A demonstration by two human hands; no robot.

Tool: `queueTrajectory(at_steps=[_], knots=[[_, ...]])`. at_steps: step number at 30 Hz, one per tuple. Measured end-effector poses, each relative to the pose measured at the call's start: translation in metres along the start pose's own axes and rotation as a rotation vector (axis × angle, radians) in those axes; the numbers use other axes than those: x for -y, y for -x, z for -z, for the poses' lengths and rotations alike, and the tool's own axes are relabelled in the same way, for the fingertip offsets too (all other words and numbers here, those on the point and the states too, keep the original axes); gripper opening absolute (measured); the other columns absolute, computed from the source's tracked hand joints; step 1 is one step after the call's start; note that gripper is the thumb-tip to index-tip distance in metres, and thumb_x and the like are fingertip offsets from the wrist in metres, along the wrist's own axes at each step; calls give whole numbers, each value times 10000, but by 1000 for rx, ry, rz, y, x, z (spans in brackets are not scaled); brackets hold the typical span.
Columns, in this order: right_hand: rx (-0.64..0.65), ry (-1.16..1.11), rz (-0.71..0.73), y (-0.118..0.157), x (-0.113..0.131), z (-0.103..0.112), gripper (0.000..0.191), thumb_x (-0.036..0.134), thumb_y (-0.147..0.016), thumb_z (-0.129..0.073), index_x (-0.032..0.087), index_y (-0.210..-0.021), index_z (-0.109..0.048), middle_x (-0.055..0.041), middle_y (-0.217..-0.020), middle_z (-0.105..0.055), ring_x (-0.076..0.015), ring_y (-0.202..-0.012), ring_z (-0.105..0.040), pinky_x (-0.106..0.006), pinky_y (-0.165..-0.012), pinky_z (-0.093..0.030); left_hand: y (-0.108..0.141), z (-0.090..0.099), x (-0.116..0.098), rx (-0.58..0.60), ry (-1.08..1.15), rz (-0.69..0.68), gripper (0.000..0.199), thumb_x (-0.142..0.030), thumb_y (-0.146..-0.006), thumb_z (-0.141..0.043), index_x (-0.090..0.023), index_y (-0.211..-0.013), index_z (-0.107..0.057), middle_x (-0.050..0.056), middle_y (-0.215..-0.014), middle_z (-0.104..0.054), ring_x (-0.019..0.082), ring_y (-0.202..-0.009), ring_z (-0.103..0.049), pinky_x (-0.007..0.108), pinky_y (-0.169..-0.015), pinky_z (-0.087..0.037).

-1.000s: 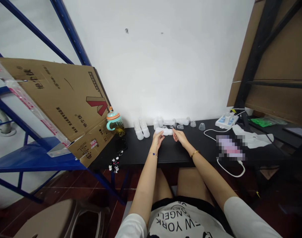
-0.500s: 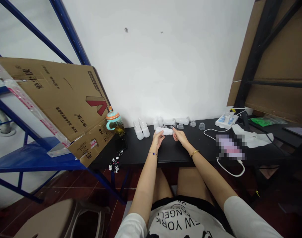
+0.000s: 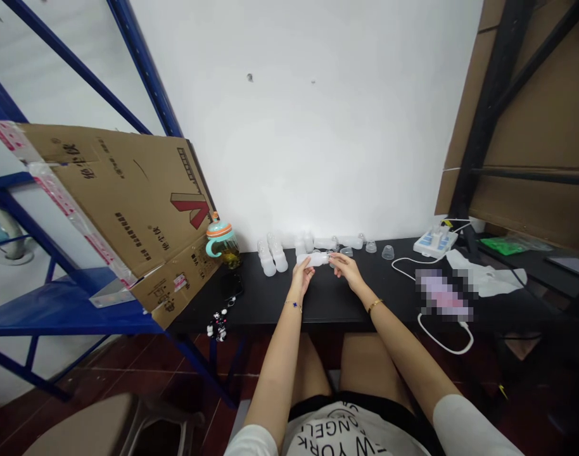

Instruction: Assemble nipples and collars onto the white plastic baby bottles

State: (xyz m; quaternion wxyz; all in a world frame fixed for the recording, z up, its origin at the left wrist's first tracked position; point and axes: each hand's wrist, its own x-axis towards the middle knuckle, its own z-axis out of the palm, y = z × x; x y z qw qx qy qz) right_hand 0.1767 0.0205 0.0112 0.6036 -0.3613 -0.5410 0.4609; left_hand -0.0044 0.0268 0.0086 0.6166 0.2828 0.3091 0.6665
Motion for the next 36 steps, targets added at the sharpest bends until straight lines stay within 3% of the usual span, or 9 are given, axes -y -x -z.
queueTrajectory(at_steps=[22, 28, 36], knots=[[-89, -76, -32, -3, -3, 4, 423, 514, -654, -840, 176, -883, -730, -13, -748, -669, -81, -491, -510, -191, -399, -382, 1, 2, 5, 20, -171, -7, 449, -283, -600, -924, -175, -974, -699, 32, -831, -733, 82, -591, -606, 196, -555, -462], [-116, -85, -19, -3, -3, 4, 411, 543, -657, -830, 178, -792, -697, 33, -557, -582, -92, -454, -486, -212, -410, -359, 2, 2, 5, 44, -239, -27, 471, -262, -569, -930, -173, -971, -702, 40, -867, -738, 109, -666, -644, 202, -587, -482], [-158, -93, -13, -3, -4, 5, 429, 575, -653, -826, 181, -754, -688, 42, -491, -536, -95, -429, -453, -226, -408, -346, 4, 1, 5, 74, -295, -66, 566, -200, -559, -922, -220, -1072, -684, 32, -1005, -737, 130, -761, -676, 201, -604, -489]])
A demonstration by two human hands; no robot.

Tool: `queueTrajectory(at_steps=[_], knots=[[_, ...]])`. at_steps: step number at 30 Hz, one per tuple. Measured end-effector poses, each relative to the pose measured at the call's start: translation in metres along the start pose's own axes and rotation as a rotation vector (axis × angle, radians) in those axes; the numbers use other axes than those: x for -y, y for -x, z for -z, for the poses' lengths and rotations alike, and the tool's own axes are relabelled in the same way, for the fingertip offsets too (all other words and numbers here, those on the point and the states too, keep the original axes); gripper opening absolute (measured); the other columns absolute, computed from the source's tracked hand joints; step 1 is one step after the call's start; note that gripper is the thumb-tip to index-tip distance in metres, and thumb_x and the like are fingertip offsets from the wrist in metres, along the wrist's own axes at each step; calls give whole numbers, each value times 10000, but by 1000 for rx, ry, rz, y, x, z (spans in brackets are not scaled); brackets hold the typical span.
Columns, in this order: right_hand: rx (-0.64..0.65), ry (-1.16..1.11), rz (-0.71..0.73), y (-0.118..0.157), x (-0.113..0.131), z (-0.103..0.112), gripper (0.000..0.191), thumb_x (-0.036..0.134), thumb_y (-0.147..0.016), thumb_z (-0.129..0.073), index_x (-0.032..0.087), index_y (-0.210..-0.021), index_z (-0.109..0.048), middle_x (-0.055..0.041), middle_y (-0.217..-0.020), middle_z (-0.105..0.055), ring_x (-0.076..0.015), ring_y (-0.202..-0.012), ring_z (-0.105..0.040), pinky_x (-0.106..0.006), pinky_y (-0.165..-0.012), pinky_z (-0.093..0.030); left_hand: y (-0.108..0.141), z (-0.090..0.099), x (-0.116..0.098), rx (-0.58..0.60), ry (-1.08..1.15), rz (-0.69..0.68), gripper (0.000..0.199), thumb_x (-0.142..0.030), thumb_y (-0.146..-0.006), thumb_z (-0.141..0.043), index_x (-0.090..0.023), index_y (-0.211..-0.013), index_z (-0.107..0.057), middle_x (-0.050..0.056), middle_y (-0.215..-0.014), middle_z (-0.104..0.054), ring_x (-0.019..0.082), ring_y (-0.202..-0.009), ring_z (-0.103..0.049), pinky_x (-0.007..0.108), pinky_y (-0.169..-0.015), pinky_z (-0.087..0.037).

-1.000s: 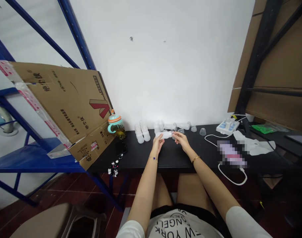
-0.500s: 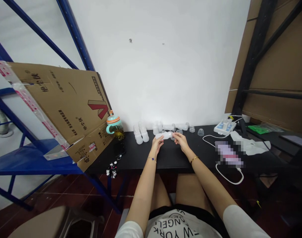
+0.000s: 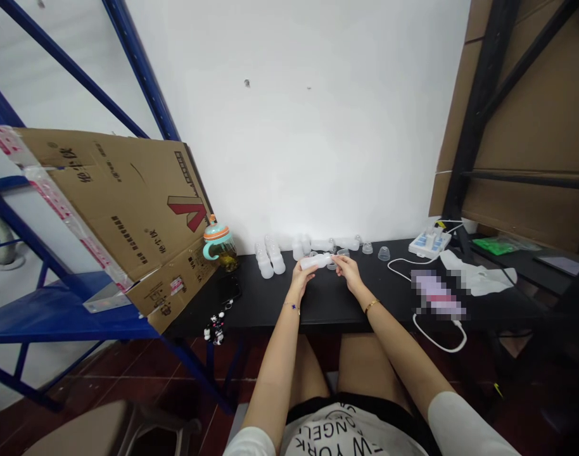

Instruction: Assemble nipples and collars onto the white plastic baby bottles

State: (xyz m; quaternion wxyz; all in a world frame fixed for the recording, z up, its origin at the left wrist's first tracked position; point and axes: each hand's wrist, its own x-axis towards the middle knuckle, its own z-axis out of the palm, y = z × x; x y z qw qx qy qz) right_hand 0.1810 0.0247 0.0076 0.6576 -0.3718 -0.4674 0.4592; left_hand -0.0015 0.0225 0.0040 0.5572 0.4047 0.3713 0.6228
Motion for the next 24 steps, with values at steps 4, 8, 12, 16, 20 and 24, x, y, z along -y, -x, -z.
queueTrajectory(at_steps=[4, 8, 12, 16, 20, 24], knots=[[-11, 0, 2, 0, 0, 0, 413, 559, -662, -824, 179, -751, -688, 48, -484, -516, -95, -435, -445, -225, -413, -340, -1, 2, 1, 25, -23, -10, 604, -188, -549, -923, -223, -1100, -677, 38, -1042, -732, 151, -807, -690, 211, -622, -493], [-21, 9, 3, 0, 0, 0, 414, 566, -664, -820, 181, -708, -674, 49, -472, -504, -93, -425, -431, -229, -408, -329, -3, 4, 3, 32, -39, -21, 642, -163, -546, -922, -213, -1132, -665, 51, -1059, -726, 155, -791, -691, 230, -640, -514], [-36, 21, 2, -1, 1, 0, 421, 575, -663, -820, 182, -679, -669, 49, -449, -492, -90, -411, -412, -231, -399, -320, -6, 5, 5, 44, -48, -38, 663, -119, -542, -917, -198, -1146, -657, 66, -1058, -722, 186, -814, -702, 300, -720, -561], [-45, 25, 7, 0, 2, 0, 441, 589, -642, -831, 184, -668, -660, 47, -446, -491, -90, -411, -409, -231, -392, -324, -7, 5, 7, 46, -47, -75, 642, -81, -524, -903, -191, -1108, -660, 69, -1058, -712, 228, -906, -698, 342, -768, -578], [-44, 22, 15, 0, 2, -1, 441, 588, -643, -833, 184, -672, -659, 49, -455, -487, -88, -418, -404, -230, -397, -326, -6, 5, 7, 56, -43, -114, 693, -85, -453, -922, -181, -1085, -655, 80, -1103, -704, 255, -1007, -675, 333, -773, -582], [-43, 25, 16, 1, 2, -1, 429, 576, -654, -831, 185, -653, -653, 51, -450, -477, -87, -417, -393, -233, -399, -315, -6, 5, 7, 59, -47, -142, 721, -112, -408, -941, -182, -1064, -652, 74, -1110, -703, 255, -1038, -660, 331, -807, -568]])
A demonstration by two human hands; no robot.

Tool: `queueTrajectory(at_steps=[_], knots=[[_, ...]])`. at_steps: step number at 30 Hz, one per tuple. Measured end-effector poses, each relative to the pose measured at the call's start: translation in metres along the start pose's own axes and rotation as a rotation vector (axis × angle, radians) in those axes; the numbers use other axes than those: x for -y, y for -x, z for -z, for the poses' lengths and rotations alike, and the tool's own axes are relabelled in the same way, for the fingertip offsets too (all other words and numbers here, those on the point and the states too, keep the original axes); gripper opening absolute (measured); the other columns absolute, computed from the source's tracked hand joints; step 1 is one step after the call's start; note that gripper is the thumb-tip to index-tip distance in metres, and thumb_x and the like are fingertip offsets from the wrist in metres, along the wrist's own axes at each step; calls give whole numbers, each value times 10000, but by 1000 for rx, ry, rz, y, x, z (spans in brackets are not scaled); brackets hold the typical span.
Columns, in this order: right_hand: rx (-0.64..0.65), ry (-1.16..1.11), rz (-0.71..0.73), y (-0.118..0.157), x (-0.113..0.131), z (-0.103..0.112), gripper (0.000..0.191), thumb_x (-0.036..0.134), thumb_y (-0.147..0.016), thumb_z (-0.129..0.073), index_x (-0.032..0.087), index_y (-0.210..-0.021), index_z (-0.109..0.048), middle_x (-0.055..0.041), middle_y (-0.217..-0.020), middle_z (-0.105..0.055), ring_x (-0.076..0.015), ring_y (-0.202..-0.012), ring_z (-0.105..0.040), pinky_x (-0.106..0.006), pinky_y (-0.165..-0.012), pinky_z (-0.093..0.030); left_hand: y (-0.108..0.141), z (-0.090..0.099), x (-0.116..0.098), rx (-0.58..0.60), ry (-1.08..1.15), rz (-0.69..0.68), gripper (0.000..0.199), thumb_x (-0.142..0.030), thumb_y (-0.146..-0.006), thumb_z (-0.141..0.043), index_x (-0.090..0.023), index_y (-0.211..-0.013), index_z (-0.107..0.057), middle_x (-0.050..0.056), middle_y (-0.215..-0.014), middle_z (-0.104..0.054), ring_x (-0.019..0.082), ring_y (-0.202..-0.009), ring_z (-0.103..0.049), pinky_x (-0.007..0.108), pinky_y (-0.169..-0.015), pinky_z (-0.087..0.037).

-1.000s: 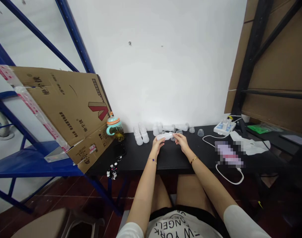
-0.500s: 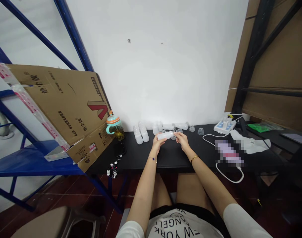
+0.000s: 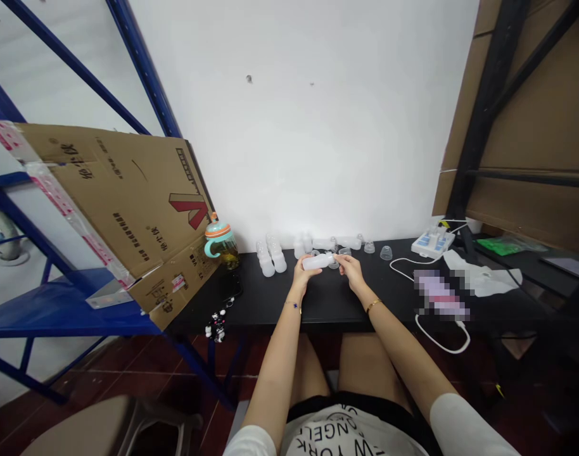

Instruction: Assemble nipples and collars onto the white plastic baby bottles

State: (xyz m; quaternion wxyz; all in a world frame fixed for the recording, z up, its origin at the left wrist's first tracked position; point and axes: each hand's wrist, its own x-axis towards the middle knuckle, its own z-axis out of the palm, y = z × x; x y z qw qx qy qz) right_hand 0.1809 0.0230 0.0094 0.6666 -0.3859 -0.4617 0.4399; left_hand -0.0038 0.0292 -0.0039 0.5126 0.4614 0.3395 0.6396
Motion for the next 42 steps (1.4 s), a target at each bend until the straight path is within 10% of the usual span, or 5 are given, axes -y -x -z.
queueTrajectory(at_steps=[29, 42], knots=[[-5, -39, -79, 5, 4, 1, 425, 520, -619, -878, 187, -637, -616, 76, -421, -422, -71, -368, -339, -241, -368, -247, 2, -3, -6, -56, -112, -24, 647, -53, -382, -898, -182, -973, -668, 33, -1051, -701, 193, -953, -645, 222, -709, -527], [163, -134, -146, 5, 7, -1, 431, 505, -668, -851, 225, -969, -721, -29, -892, -705, -104, -566, -578, -207, -436, -430, 6, -5, -7, 104, -71, 215, 562, -539, -773, -766, -95, -1109, -686, 100, -803, -748, 122, -536, -650, 234, -537, -542]])
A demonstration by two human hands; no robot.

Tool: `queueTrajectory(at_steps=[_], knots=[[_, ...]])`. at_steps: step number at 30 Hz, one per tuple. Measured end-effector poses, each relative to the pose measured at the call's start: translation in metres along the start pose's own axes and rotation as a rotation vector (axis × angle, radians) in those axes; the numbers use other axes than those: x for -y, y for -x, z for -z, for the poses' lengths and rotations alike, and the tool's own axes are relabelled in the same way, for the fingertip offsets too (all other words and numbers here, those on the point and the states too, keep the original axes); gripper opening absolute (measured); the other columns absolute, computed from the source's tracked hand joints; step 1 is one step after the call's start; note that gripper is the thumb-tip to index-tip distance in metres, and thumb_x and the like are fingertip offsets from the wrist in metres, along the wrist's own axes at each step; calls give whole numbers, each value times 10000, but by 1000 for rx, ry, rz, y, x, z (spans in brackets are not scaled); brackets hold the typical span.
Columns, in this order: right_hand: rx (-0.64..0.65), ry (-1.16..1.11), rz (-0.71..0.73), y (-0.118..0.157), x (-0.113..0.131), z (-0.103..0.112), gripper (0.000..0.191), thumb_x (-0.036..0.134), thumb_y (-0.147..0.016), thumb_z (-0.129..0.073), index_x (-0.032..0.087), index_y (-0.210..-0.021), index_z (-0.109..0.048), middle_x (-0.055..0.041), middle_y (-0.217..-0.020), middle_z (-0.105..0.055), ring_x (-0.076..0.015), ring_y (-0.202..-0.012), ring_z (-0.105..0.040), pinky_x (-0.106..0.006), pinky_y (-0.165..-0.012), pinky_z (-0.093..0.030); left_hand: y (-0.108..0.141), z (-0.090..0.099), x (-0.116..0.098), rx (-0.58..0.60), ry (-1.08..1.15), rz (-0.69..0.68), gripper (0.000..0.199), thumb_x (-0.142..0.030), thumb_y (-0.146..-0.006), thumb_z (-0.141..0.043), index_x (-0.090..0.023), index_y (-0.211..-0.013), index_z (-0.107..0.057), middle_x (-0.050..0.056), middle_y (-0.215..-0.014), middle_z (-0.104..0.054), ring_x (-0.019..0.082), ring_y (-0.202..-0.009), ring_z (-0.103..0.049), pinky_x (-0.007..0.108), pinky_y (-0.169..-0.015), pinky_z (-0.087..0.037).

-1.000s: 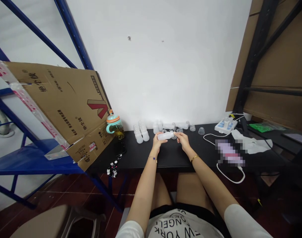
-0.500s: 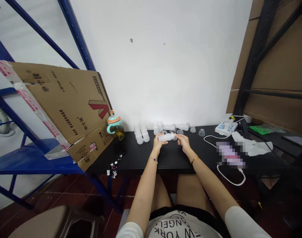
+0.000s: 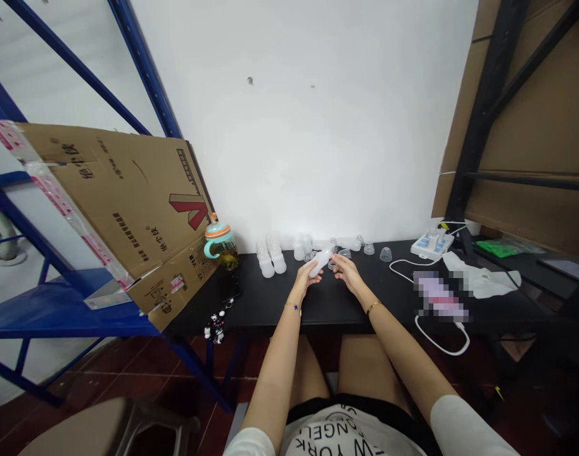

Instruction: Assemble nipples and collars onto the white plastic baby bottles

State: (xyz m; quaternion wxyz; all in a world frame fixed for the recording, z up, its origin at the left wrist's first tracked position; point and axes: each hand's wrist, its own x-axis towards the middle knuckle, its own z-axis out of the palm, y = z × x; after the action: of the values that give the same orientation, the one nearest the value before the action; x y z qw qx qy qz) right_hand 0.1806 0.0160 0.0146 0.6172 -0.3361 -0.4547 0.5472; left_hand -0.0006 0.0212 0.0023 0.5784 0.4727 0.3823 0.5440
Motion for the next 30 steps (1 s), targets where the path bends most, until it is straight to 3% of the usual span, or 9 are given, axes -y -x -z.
queueTrajectory(at_steps=[12, 30], knots=[[16, -5, 0, -3, -2, 3, 381, 476, -687, -845, 215, -945, -741, -46, -880, -717, -137, -640, -614, -205, -447, -448, 3, -2, 0, 145, -30, 80, 564, -533, -774, -771, -108, -1136, -689, 84, -772, -744, 129, -546, -655, 232, -553, -558], [-63, -10, 48, -1, 2, 5, 337, 429, -666, -855, 181, -872, -757, -59, -833, -731, -147, -636, -639, -223, -455, -429, 7, -8, -3, 129, -121, -11, 476, -492, -744, -827, -140, -1026, -676, 76, -815, -731, 117, -602, -647, 213, -538, -546]])
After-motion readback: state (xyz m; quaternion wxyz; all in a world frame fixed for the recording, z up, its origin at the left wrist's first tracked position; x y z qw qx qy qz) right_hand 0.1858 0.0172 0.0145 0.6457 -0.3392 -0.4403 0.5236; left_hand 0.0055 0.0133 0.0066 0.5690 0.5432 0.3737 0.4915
